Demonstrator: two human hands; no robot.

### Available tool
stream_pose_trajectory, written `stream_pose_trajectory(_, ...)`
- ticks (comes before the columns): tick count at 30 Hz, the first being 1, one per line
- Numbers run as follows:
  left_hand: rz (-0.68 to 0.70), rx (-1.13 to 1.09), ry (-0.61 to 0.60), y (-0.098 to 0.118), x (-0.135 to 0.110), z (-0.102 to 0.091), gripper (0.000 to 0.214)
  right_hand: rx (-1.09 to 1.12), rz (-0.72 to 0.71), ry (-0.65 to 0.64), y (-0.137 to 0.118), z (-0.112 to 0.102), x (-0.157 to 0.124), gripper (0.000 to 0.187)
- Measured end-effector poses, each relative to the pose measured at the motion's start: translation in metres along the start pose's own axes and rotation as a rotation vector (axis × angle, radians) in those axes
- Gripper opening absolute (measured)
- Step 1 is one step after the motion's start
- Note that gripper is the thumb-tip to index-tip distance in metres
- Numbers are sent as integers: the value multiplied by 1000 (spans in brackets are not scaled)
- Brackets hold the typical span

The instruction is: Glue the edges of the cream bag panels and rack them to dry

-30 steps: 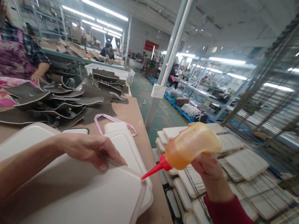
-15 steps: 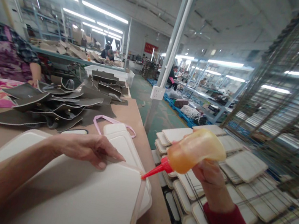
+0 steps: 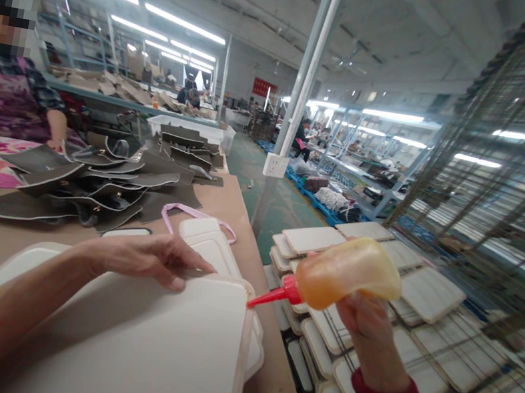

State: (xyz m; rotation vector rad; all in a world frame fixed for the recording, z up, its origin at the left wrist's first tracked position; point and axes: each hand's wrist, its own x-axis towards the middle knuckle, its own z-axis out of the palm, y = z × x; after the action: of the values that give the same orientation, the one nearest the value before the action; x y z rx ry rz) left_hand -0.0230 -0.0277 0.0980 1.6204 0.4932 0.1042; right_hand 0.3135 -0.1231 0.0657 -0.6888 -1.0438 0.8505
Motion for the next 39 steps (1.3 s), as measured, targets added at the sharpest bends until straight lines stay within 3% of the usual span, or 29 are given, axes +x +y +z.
stream_pose_trajectory(4, -3, -21, 24, -1, -1, -2, 43, 11, -10, 30, -1, 3, -1, 50)
stream_pose_trajectory(10, 20, -67, -31, 1, 1, -2, 41, 15, 13, -90, -3, 9, -1, 59)
stream_pose_trajectory(16, -18, -108, 55, -2, 0, -3, 38, -5, 38, -84, -3, 5, -7, 68)
stream_pose_trajectory(21, -30, -91, 95, -2, -1, -4, 39, 0, 68, -72, -3, 3, -15, 70)
stream_pose_trajectory(27, -61, -43, 56, 1, 0, -7, 38, -5, 79, -43, -3, 1, -19, 68)
stream_pose_trajectory(34, -74, -28, 61, -2, 2, -11, 41, -1, 134, -103, -8, 6, -22, 74)
stream_pose_trajectory(39, -43, 5, 107, -11, 2, -20, 42, 41, 83, -53, -6, 4, -25, 77)
